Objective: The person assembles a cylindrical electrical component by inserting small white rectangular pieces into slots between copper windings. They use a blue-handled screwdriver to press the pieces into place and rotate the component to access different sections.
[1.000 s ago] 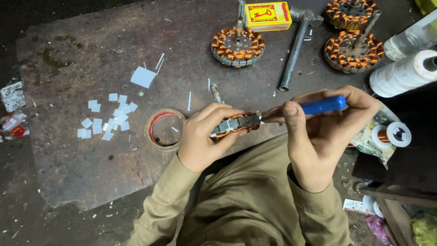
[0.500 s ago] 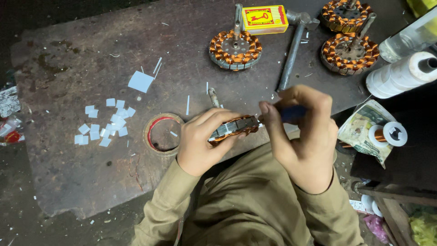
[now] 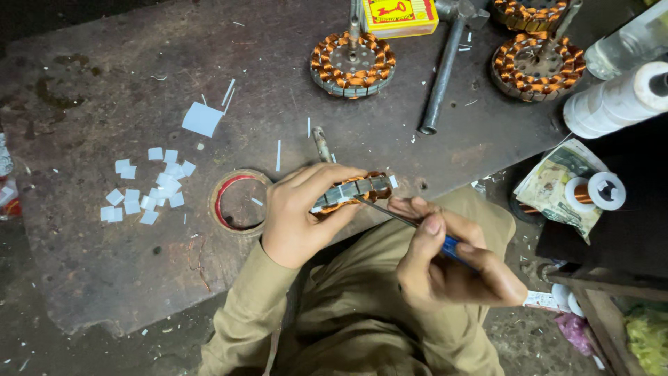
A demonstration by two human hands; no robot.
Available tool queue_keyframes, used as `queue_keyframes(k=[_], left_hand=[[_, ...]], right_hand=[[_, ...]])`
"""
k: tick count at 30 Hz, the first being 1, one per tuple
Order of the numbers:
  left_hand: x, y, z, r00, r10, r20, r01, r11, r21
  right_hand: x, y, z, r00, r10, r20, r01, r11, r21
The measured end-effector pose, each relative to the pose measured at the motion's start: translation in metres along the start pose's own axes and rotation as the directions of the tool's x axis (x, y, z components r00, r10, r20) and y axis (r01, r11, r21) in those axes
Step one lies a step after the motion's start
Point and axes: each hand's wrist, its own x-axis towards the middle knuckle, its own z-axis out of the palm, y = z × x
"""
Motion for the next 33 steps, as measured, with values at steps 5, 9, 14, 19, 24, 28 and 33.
queue_keyframes(k=[5,9,14,19,24,28,33], left_hand=[[0.0,0.003,0.0,1.0,-0.005,0.005,0.005,1.0,-0.008],[-0.001,0.002,0.002,1.0,-0.015,0.009,0.015,1.0,0.006],[-0.001,0.004,0.003,1.0,0.006,-0.001,-0.006,1.0,0.007],[-0.007,0.0,0.005,0.999,-0.011,-0.043,0.011,1.0,-0.002],[-0.01,-0.006,0.004,0.998,-0.051,-0.047,0.05,0.998,-0.022],[-0.009,-0.008,0.002,0.999,-0.033,-0.022,0.032,0.999,-0.018],[-0.01,-0.006,0.002,0.999,-0.033,-0.014,0.032,0.998,-0.059]], right_hand=[[-0.013,0.022,0.01,0.933,-0.185,-0.31,0.263,0.937,0.232],[-0.02,0.024,0.008,0.949,-0.222,-0.222,0.255,0.958,0.132],[0.005,0.008,-0.004,0.979,-0.095,-0.181,0.168,0.877,0.449],[0.03,0.005,-0.045,0.994,0.11,-0.018,-0.078,0.804,0.589],[0.044,0.012,-0.042,0.978,0.169,0.125,-0.21,0.759,0.616],[0.053,0.008,-0.028,0.972,0.172,0.161,-0.236,0.744,0.625],[0.051,0.0,-0.026,0.959,0.19,0.21,-0.277,0.782,0.559]])
